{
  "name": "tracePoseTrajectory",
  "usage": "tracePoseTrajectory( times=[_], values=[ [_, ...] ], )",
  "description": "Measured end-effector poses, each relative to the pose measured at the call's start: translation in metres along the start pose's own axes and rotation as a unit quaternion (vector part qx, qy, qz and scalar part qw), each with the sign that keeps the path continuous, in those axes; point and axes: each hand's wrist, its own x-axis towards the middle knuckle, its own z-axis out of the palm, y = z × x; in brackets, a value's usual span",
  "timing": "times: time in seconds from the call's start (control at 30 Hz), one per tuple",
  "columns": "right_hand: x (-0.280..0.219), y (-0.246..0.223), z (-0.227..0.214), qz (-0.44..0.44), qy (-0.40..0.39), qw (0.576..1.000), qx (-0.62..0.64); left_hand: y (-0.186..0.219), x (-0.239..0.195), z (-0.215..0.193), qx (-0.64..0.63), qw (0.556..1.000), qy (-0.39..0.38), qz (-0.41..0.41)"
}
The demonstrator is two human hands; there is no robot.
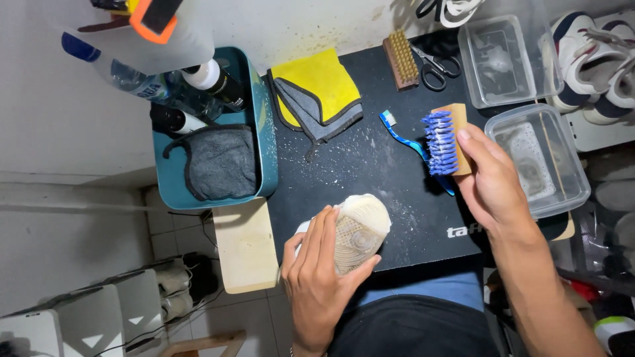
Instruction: The person cleans the sole of a white sneaker using a blue brush and a cleaning solution. They dip the brush into a container of liquid and scrub the shoe's sole, then wipe it with a cloth.
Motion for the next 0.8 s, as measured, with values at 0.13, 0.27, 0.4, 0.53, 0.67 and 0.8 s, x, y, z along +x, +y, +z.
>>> tracePoseTrajectory(
  times=[0.13, 0.27, 0.4, 0.53, 0.67, 0.8],
  values=[
    [0.031, 0.015, -0.004, 0.012, 0.034, 0.995, 0.094, -0.001, 0.011, 0.012, 0.039, 0.999, -0.037, 0.002],
    [0.031, 0.003, 0.010, 0.047, -0.010, 0.985, 0.165, 0.001, 0.016, 0.019, 0.061, 0.996, -0.071, 0.004],
    [0.038, 0.006, 0.002, 0.059, 0.009, 0.974, 0.217, 0.002, 0.010, 0.030, 0.097, 0.991, -0.090, -0.004],
    [0.028, 0.005, -0.009, 0.081, -0.059, 0.968, 0.232, 0.001, 0.012, 0.026, 0.099, 0.990, -0.097, -0.004],
    [0.004, 0.001, -0.010, 0.064, -0.015, 0.979, 0.191, -0.001, 0.013, 0.026, 0.092, 0.991, -0.098, 0.001],
    [-0.030, -0.009, -0.003, 0.056, 0.029, 0.983, 0.173, 0.000, 0.010, 0.028, 0.072, 0.993, -0.088, -0.017]
  ],
)
